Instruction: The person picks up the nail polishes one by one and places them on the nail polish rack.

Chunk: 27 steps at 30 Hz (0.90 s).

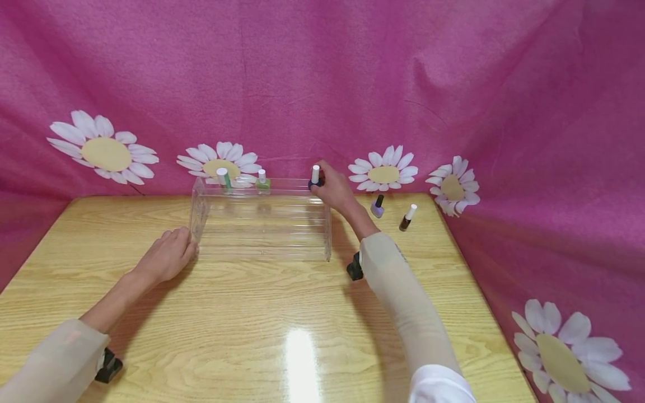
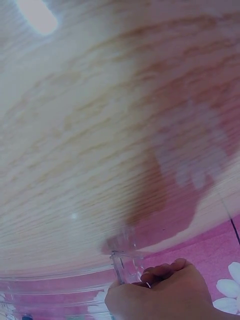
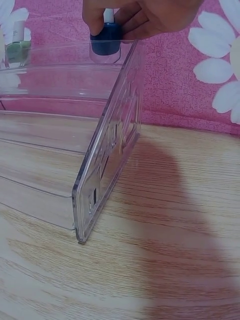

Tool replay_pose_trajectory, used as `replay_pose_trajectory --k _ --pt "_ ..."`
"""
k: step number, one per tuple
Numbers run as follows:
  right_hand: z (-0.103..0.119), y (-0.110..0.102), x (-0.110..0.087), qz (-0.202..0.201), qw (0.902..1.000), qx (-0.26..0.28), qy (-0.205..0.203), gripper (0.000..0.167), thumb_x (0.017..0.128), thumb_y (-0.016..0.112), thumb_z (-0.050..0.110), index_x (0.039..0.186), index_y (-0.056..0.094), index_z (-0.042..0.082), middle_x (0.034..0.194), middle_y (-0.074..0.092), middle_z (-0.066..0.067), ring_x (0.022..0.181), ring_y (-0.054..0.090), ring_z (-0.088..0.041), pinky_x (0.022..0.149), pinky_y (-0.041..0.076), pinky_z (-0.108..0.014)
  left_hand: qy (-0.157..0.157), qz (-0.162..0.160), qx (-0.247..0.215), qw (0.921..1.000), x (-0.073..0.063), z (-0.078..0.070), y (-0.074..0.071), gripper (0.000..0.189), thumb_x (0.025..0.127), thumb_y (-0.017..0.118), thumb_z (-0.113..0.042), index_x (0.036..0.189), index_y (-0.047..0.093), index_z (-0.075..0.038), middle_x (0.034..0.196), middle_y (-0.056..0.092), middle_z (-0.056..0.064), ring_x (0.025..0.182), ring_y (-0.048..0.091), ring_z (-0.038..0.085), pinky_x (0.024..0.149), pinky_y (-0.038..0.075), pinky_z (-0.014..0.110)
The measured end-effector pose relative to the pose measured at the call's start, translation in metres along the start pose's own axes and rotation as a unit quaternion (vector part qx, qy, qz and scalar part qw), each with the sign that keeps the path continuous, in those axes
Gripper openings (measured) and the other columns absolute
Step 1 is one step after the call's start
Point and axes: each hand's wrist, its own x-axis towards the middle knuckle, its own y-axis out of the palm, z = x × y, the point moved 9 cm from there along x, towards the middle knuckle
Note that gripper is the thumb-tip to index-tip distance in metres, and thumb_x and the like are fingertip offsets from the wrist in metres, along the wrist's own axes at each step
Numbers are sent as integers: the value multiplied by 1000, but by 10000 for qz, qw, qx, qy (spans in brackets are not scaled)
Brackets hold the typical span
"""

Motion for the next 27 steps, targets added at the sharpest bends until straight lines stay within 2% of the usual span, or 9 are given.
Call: replay_pose_trajectory --k 7,13,21,27 --pt "-1 -4 -3 -62 9998 164 84 42 89 67 0 129 51 -1 121 64 -23 115 61 -34 99 45 -44 91 -88 4 9999 0 -1 0 18 101 47 -16 92 49 -1 84 54 14 81 51 36 67 41 48" --pt "-4 -15 -9 -291 9989 357 -129 37 89 63 -6 125 54 -6 119 64 -25 111 61 -36 99 45 -40 55 -48 -63 10000 -2 -2 0 18 102 46 -17 91 49 -2 85 54 14 83 51 36 68 41 49" --pt "-17 -36 -28 -433 9990 -14 -101 30 94 64 3 123 57 -4 119 63 -21 113 60 -34 98 45 -43 11 32 -55 10000 -2 -3 0 19 102 45 -18 93 48 -2 88 56 15 83 50 36 69 41 49" --pt "-26 -53 -41 -651 9975 -97 -262 30 93 59 -2 123 57 -5 121 62 -23 114 59 -34 96 46 -46 -17 38 -40 10000 -1 -2 0 19 102 46 -18 94 49 -2 89 56 15 84 51 36 70 41 49"
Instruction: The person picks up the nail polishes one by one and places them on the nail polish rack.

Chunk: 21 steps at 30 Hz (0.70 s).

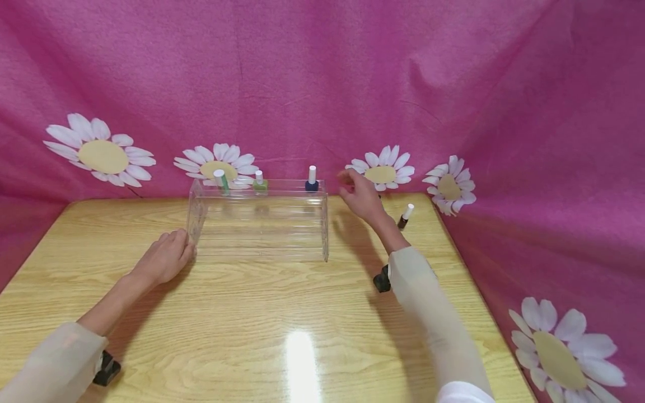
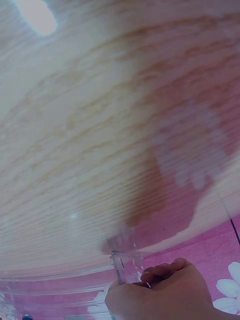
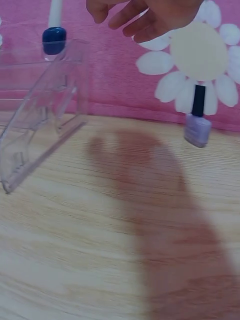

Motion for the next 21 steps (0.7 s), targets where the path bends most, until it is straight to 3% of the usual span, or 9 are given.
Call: replay_pose_trajectory --k 13,21 --pt "-17 -41 -19 -614 9980 -87 131 32 91 60 -3 123 57 -5 124 59 -24 120 54 -36 94 47 -50 53 -55 -6 10000 -2 -1 -3 19 103 45 -17 91 48 -2 85 54 13 82 51 35 68 41 48" --pt "-36 -60 -35 -683 9964 -382 329 32 93 62 1 124 57 -4 125 58 -24 117 55 -40 96 44 -51 42 -8 -18 10000 -1 -2 -3 19 104 44 -18 93 48 -2 89 57 16 86 50 37 71 41 50"
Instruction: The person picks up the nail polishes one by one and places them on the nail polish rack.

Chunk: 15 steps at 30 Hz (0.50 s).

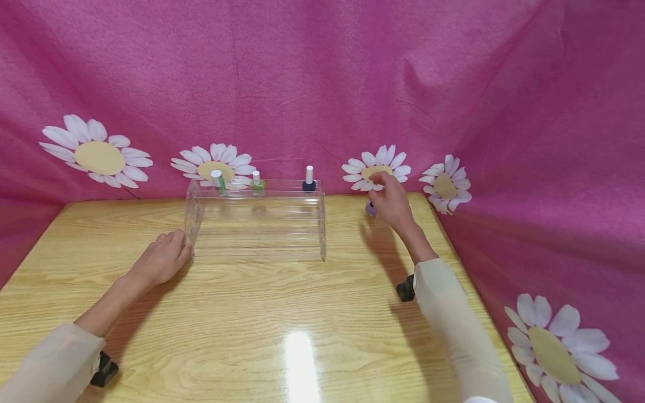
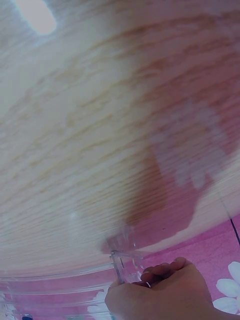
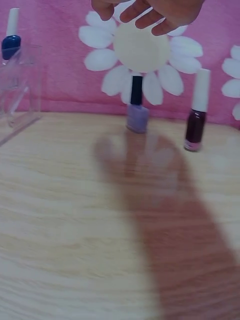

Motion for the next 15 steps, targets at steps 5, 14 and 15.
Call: replay_pose_trajectory --k 5,14,15 --pt "-16 -7 -7 62 9994 -351 36 34 94 61 3 126 55 -5 129 56 -26 124 50 -40 101 37 -54 42 -52 -12 10000 1 -1 -3 18 103 45 -16 92 48 -2 87 56 15 84 51 37 69 41 50" --pt "-44 -13 -20 22 9979 -538 350 37 92 63 3 126 55 -7 129 53 -29 125 45 -45 105 32 -56 33 -28 -35 10000 1 -1 -1 19 103 45 -16 92 49 -1 90 58 18 85 52 38 69 41 51" --pt "-46 -14 -21 -6 9979 -543 355 37 92 63 3 126 55 -7 129 53 -29 124 45 -44 104 32 -56 21 -13 -37 10000 1 -1 0 19 103 45 -17 93 49 -1 90 58 18 85 52 38 69 41 51"
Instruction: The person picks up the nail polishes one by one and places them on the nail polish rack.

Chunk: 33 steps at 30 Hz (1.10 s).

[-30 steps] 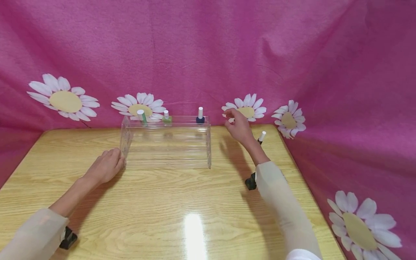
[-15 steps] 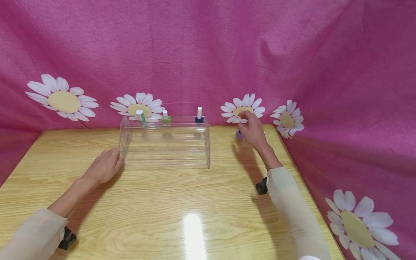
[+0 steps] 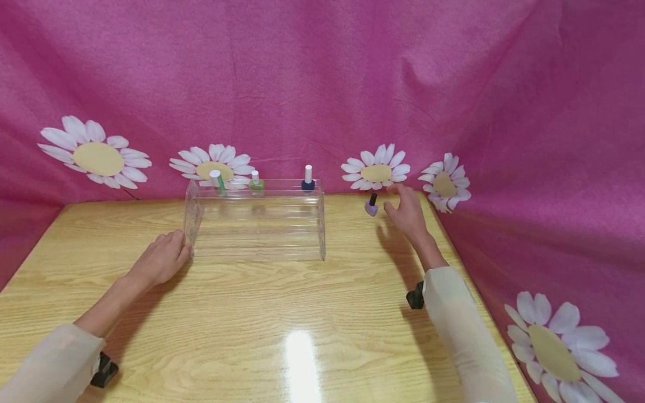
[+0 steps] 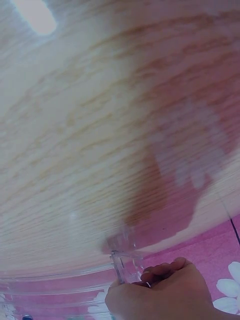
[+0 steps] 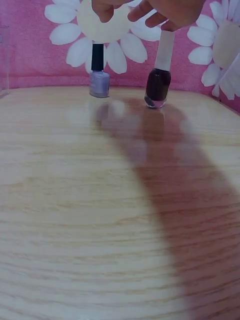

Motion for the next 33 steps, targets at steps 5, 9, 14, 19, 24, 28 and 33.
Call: replay_pose_trajectory --k 5,9,14,19,24,28,33 --pt "-3 -3 1 -159 9998 42 -108 33 91 64 0 122 58 -9 124 54 -30 121 46 -46 104 32 -56 6 -6 25 10000 1 1 0 18 102 46 -17 93 48 -2 91 58 18 86 52 38 70 41 51" --pt "-5 -5 2 -227 9997 13 -79 30 90 64 -1 119 60 -7 123 55 -29 121 47 -45 103 32 -56 12 -19 55 10000 1 2 -1 18 102 46 -17 93 48 -1 90 58 17 85 52 38 70 41 51" --pt "-7 -10 2 -355 9994 53 -20 29 90 63 -2 118 60 -8 123 56 -29 121 47 -44 103 32 -55 -21 -15 47 10000 1 2 0 18 102 46 -17 94 48 -1 89 57 17 85 52 38 70 41 52" --pt "-16 -15 -1 -320 9987 228 317 38 90 64 -1 126 55 -7 131 53 -31 122 48 -45 103 34 -57 -27 -24 23 10000 0 2 0 18 102 46 -16 92 49 -1 86 56 15 83 52 37 69 42 51" --pt "-31 -11 -4 105 9944 629 840 56 89 66 -1 138 41 -9 140 41 -37 132 38 -49 104 33 -59 -13 -51 31 10000 -1 1 0 18 102 46 -16 93 49 -1 89 57 17 85 52 39 70 42 52" --pt "-41 -4 -7 372 9873 1011 1171 65 89 67 -2 144 32 -7 143 34 -39 133 33 -50 105 32 -58 -29 -29 33 10000 -1 1 1 18 102 46 -16 91 49 -1 88 57 17 85 52 39 71 42 53" --pt "-46 0 -9 480 9826 1227 1312 66 91 65 -3 146 29 -5 146 30 -38 134 31 -49 105 31 -56 -34 4 46 10000 0 1 1 19 102 46 -17 91 49 -2 87 56 16 85 52 39 71 41 53"
